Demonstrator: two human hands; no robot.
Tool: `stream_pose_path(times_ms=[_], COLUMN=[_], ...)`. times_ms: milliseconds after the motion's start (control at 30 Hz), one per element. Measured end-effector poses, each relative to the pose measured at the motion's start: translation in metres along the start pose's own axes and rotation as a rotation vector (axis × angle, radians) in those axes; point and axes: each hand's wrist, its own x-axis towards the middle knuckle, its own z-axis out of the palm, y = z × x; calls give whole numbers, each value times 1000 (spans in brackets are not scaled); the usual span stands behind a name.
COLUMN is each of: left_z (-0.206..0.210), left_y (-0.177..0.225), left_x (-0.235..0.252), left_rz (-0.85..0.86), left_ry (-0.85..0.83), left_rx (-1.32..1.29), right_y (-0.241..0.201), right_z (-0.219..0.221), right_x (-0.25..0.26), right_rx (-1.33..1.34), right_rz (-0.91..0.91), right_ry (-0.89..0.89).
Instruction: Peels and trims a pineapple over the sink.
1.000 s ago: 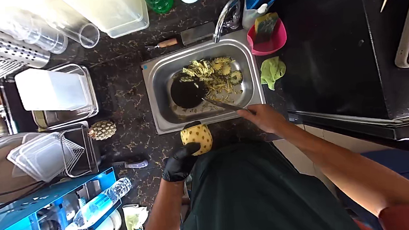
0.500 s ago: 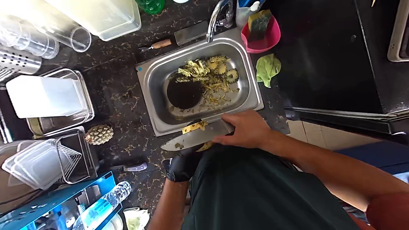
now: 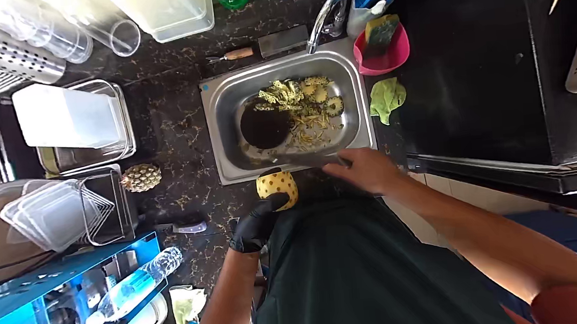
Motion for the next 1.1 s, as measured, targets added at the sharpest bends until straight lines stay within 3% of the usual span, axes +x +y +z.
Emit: stream_pose_path(times_ms=[100,200,300,433,500,633,700,800,900,1033,1100], left_z=[0,-2,4,7,8,11,13,15,7,-2,-6], left_y=[-10,-18,-7,6,4,-7,-7,3,7,1,-8], left_x=[1,-4,-1,3,6,1,-2,5,5,8,5], left_rz=[14,57,47,27,32,50,67,85,58,54,77], left_ry=[63,160,74,67,87,141,163,91,18,-76,-38], left_rx=[-17,-10,59,176,206,155,192,319,157,-34,-105], right_y=[-39,-52,-24,12,-1,-49,-52,-19,12,-20,-42], right_z=[9,17,17,2,2,14,20,16,7,11,14], right_x=[-19,-20,-5,11,0,-20,-17,2,13,-14,-24], right_rx=[-34,-124,-160,-71,-38,-50,-111,-103,-8,81,35], right_rz=[-251,-366,-282,86,44,-225,-280,-110,94,-88,-202], right_ry=[29,67,140,30,7,-7,46,70,34,19,33])
